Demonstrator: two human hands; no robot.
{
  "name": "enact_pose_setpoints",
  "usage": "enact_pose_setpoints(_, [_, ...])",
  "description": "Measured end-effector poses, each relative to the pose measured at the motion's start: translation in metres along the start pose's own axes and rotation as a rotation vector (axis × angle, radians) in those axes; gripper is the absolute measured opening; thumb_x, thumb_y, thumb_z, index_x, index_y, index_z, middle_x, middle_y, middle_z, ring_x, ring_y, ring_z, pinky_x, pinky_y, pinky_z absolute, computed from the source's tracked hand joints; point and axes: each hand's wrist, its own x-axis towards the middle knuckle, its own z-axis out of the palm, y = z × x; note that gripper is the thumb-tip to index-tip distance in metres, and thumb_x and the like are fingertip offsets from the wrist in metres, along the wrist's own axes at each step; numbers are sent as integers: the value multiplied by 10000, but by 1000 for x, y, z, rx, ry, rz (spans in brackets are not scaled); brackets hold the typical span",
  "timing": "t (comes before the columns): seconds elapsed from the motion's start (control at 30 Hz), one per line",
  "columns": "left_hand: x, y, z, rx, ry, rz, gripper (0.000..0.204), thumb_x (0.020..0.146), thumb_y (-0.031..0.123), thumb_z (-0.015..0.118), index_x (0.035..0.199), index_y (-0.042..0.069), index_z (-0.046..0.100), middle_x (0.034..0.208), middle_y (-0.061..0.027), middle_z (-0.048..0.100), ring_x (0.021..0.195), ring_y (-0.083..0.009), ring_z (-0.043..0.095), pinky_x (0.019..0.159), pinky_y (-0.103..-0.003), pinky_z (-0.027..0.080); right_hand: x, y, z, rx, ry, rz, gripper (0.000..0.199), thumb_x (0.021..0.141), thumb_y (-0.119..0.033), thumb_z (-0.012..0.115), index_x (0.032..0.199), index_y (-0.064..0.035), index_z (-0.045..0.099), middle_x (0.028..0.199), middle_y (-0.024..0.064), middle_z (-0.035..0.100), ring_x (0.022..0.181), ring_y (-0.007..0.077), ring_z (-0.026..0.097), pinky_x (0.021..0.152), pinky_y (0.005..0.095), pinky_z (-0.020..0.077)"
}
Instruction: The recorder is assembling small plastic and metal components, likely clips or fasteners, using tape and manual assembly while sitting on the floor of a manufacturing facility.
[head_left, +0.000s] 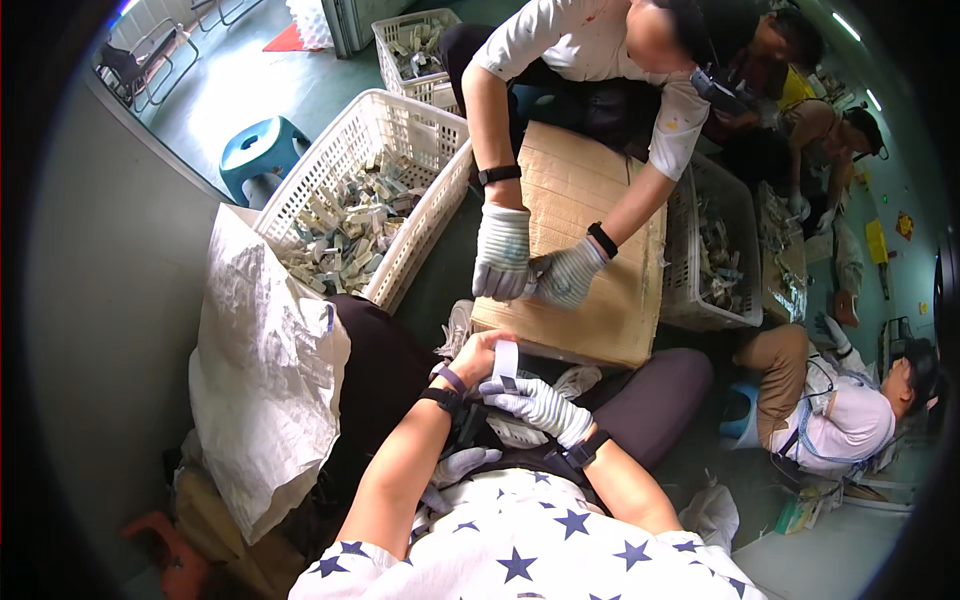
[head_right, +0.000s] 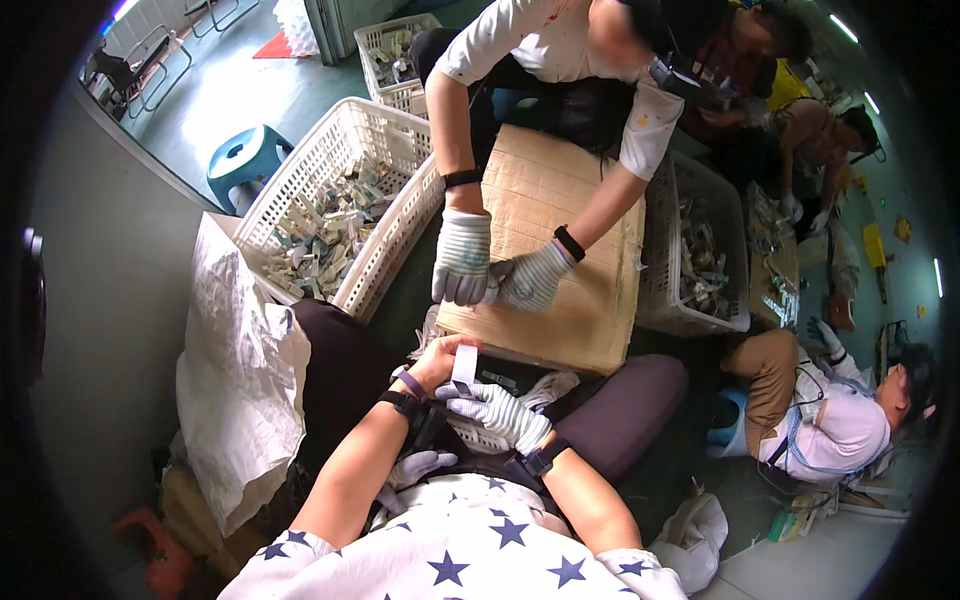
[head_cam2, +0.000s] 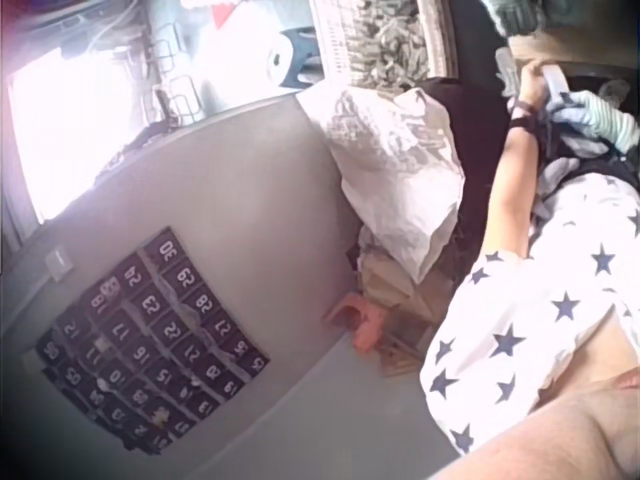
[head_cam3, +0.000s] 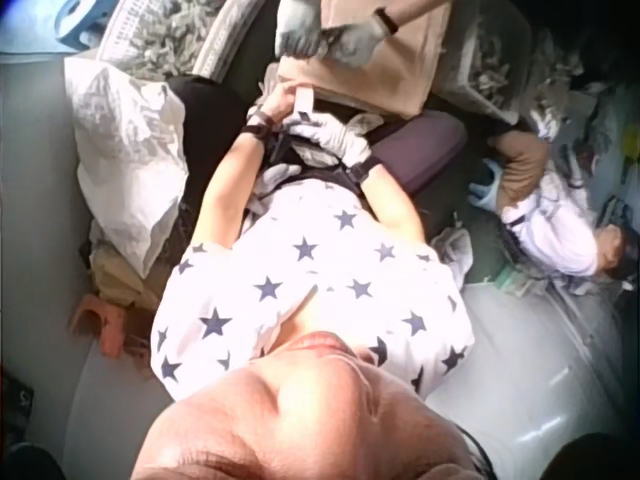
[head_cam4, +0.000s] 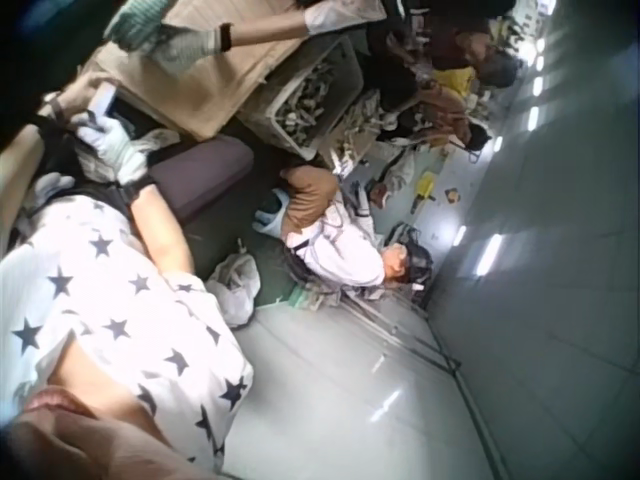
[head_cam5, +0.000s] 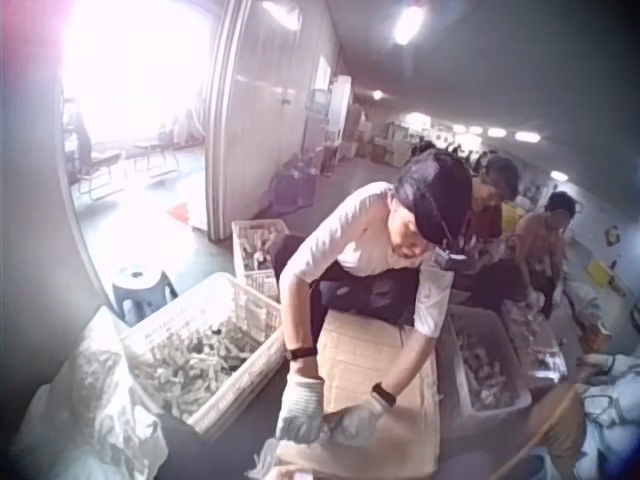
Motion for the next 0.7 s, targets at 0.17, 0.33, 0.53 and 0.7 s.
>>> enact_pose_setpoints(0.17, [2,11,8,-131,35,-2,204,832,-1,629,1035,16,620,889,16,631,796,-73,574,719,-230,486,-3,5,0,2,7,126,278,915,-102,553,1182,-31,590,1125,23,606,1064,124,534,942,279,426])
enact_pose_setpoints(0.33, [-1,-8,-3,-240,-74,-55,193,847,41,626,1040,34,621,876,18,624,775,-60,566,703,-227,483,-3,1,15,-17,-33,201,303,921,-92,552,1221,-55,570,785,-64,519,643,18,431,574,172,378])
enact_pose_setpoints(0.53, [-1,-7,1,-101,-36,-109,178,861,82,617,1023,11,629,898,-16,635,794,-72,571,711,-229,482,-4,11,3,93,-30,124,295,906,-97,572,1195,-38,582,883,-12,592,782,72,539,704,218,463])
enact_pose_setpoints(0.7, [-2,-9,1,-82,-16,-96,156,856,81,619,992,6,636,879,-19,637,775,-74,574,696,-234,486,-4,13,-2,48,-17,121,282,896,-130,588,1159,-31,612,988,3,623,870,78,564,799,220,461])
